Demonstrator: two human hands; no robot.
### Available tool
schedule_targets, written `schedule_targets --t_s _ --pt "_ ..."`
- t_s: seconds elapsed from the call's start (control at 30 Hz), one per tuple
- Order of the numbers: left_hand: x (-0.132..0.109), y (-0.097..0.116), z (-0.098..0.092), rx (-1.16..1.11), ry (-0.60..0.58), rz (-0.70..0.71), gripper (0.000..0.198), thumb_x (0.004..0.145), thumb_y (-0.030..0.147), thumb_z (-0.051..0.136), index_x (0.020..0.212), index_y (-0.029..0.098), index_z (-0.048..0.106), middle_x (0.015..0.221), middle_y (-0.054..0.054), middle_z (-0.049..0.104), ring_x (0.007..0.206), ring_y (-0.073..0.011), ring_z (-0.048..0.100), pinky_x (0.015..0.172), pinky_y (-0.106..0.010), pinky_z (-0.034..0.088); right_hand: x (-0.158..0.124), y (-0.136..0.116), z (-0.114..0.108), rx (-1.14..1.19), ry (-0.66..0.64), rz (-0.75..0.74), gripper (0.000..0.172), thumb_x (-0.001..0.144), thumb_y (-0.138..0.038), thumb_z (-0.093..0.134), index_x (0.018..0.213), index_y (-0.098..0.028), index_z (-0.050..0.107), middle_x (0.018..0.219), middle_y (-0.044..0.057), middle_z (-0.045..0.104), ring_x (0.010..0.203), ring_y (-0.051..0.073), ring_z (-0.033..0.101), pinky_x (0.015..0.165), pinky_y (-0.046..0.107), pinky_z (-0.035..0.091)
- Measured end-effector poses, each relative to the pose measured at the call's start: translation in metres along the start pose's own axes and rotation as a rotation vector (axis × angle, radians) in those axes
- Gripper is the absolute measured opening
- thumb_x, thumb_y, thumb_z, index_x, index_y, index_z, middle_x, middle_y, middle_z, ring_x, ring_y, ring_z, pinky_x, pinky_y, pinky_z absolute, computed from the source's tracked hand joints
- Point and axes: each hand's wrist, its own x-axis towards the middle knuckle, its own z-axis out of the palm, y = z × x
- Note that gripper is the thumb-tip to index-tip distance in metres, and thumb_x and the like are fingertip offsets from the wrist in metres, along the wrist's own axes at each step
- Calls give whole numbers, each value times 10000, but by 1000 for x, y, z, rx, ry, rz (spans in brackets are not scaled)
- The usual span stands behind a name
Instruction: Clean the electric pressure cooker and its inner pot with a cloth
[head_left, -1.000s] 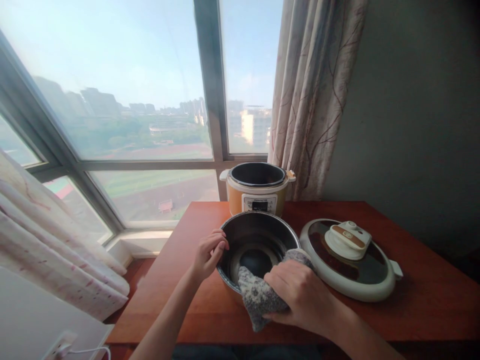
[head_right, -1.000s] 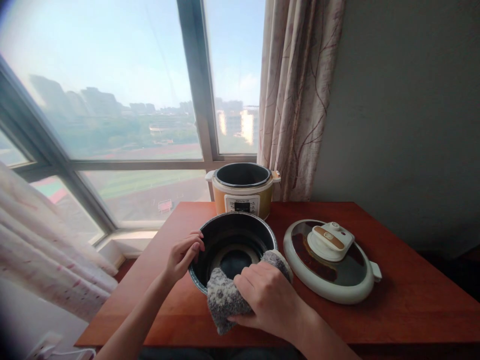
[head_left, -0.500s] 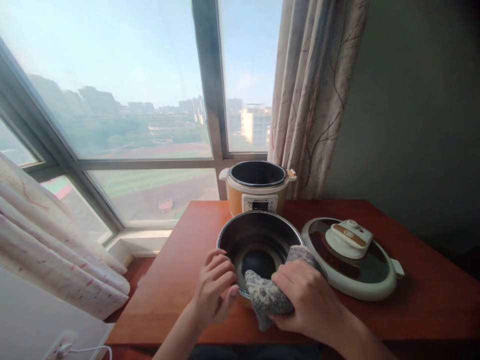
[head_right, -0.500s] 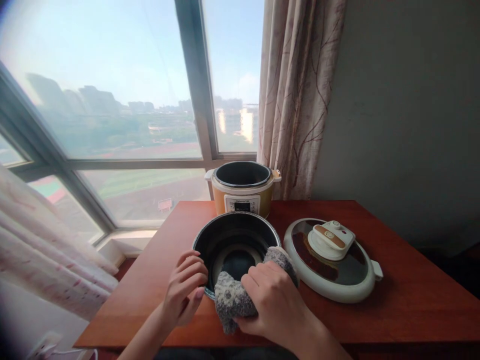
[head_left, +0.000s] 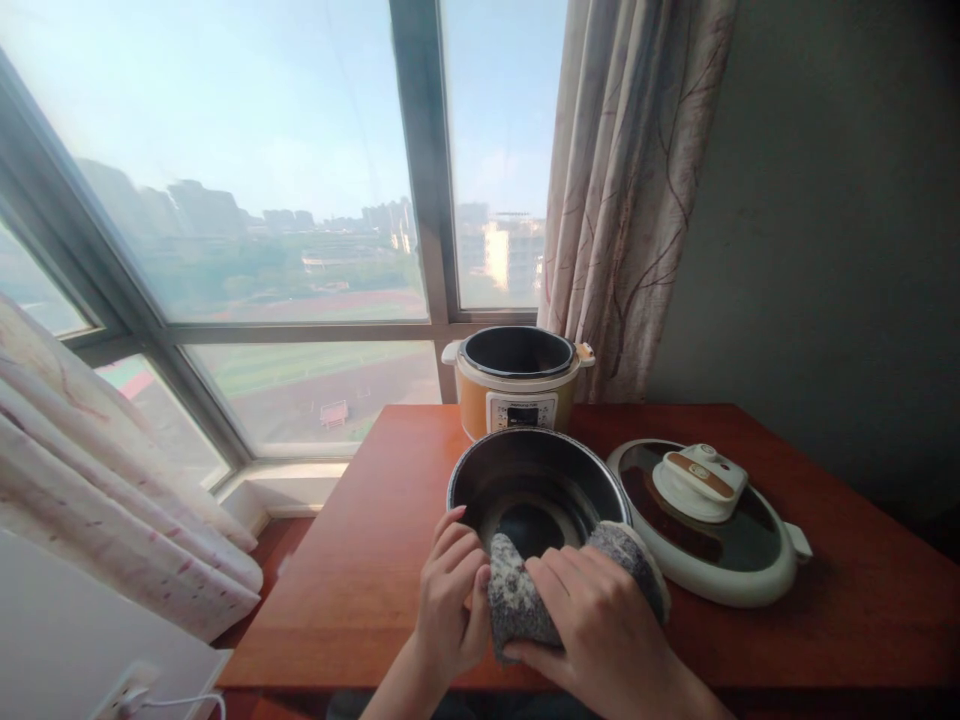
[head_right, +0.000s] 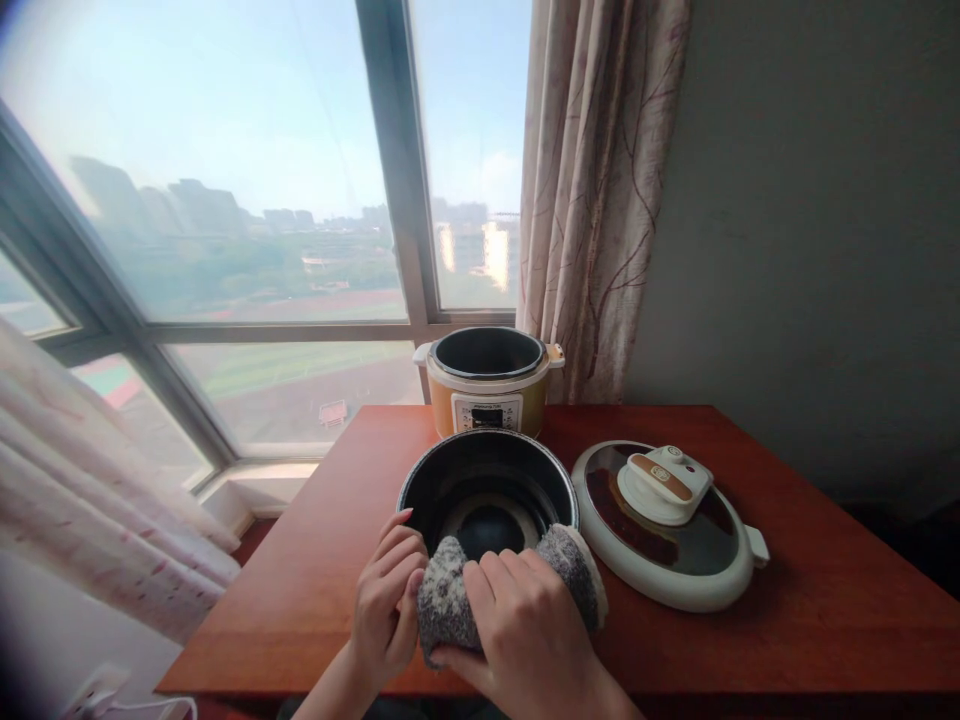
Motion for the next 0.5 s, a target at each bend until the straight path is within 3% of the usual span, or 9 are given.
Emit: schedule_targets --t_s 0.17,0.3,0.5 --pt "5 -15 -4 -8 21 82 265 926 114 363 688 212 426 593 10 445 633 -162 446 902 -478 442 0 29 -18 22 -187 -113 435 777 -591 742 935 -218 586 842 10 645 755 206 559 677 346 300" --pt "13 -29 -13 -51 -6 124 312 957 160 351 655 214 412 549 14 435 608 -162 446 836 -432 453 1 58 -40 91 -354 -171 435 738 -567 787 941 -228 605 925 0 662 846 203 575 741 336 336" --pt "20 -37 -23 -96 -67 90 353 985 225 334 645 215 429 565 6 457 616 -166 470 862 -439 462 -2 57 -41 101 -329 -116 341 722 -437 806 904 -225 611 928 3 657 881 210 560 789 347 344"
